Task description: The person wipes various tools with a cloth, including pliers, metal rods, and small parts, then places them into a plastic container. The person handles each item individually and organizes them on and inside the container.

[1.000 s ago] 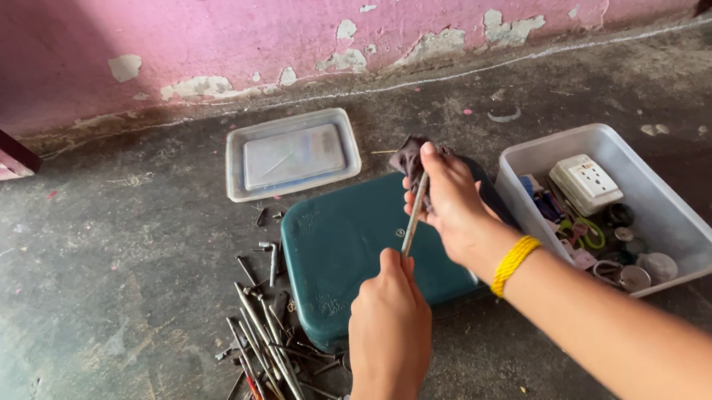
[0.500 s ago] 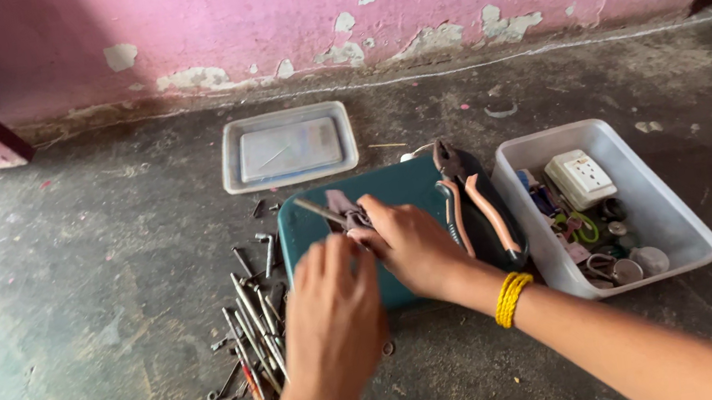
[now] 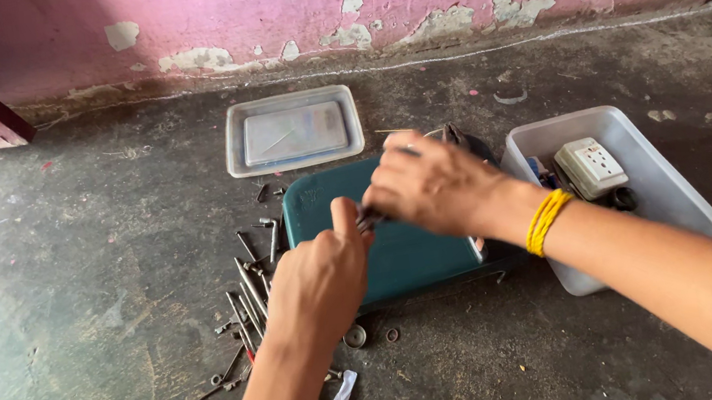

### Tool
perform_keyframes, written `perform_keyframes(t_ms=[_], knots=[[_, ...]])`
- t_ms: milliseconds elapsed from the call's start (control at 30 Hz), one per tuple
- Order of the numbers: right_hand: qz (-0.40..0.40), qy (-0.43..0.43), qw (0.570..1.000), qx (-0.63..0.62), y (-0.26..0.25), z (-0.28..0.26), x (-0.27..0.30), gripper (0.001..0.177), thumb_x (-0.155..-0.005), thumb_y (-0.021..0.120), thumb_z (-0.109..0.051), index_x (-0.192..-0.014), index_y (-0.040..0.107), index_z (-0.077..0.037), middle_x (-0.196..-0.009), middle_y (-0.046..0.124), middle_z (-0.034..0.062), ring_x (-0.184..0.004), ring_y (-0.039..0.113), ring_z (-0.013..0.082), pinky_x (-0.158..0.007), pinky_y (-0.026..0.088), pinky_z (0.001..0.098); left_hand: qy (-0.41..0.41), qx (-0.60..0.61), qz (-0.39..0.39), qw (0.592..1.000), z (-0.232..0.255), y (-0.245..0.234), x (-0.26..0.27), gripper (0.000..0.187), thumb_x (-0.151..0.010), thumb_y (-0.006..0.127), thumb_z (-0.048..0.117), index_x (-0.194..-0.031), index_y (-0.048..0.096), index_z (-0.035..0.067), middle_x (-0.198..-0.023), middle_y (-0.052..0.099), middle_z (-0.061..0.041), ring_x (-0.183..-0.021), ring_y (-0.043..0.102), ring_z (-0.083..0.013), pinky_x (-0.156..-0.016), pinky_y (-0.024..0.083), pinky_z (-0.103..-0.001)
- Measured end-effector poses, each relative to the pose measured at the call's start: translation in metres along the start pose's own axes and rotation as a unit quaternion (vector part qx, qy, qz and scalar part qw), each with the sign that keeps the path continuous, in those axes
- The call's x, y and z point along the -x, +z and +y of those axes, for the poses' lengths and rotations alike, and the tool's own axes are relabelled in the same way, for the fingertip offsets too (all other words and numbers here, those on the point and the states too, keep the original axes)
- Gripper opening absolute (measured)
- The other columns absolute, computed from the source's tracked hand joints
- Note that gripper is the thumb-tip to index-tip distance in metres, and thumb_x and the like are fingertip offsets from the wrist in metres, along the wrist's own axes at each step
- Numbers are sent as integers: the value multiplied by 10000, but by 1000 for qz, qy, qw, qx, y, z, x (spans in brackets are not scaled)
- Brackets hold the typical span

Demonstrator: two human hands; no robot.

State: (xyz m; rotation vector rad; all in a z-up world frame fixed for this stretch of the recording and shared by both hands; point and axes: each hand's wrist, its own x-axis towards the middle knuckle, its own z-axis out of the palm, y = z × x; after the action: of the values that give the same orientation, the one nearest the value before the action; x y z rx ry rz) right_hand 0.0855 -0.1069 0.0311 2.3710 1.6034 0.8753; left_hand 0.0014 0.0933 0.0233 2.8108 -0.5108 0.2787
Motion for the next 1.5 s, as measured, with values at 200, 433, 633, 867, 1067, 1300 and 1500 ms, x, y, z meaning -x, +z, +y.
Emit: perform_keyframes(t_ms=[200,433,633,867,1067,1300,1500], knots=[[-63,87,983,145,5,24,25,146,-890,609,-171,-1025,664,-165,-961,641,-7,-1074,621,193,-1161,342,605,-24,29,0,999,17,11,-7,232,-1042,499,219,-1175,509,29,-568,661,-163,-489,680,-347,-417,524,-454],[-99,299,937,149,28,46,62,161,-885,646,-202,-987,713,-97,-1053,642,58,-1095,592,264,-1005,424,526,-73,88,-11,993,14,9,22,270,-1004,513,177,-1265,517,109,-624,656,-158,-521,676,-383,-447,512,-496],[-71,576,758,-297,23,46,79,338,-940,701,-365,-990,768,-38,-901,643,89,-853,586,217,-740,476,385,-193,127,-16,973,-2,7,38,263,-1036,500,194,-1285,493,110,-616,659,-183,-555,683,-378,-484,505,-505],[31,580,387,-716,34,-34,23,221,-932,602,-234,-943,701,-37,-860,716,58,-812,671,168,-758,539,378,-242,298,124,915,33,26,12,259,-1011,535,187,-1227,585,53,-671,677,-180,-572,685,-342,-497,490,-454],[2,520,452,-725,-4,-35,4,278,-874,525,-110,-1106,676,-85,-997,754,45,-959,711,182,-900,565,391,-369,444,85,812,24,7,2,379,-940,731,357,-1014,721,-14,-637,622,-85,-576,511,-135,-515,407,-330],[-53,520,518,-677,7,-44,16,247,-991,602,-249,-1110,696,-53,-981,739,36,-922,705,106,-809,560,286,-364,501,141,773,26,15,-7,312,-908,707,317,-870,755,12,-613,662,3,-557,545,-62,-529,443,-285],[-65,555,721,-409,18,-21,33,191,-910,747,-93,-1092,805,-79,-943,806,87,-851,758,176,-709,580,320,-397,543,116,731,15,11,-2,365,-972,659,315,-806,672,-10,-566,546,-24,-449,473,-103,-400,339,-301]])
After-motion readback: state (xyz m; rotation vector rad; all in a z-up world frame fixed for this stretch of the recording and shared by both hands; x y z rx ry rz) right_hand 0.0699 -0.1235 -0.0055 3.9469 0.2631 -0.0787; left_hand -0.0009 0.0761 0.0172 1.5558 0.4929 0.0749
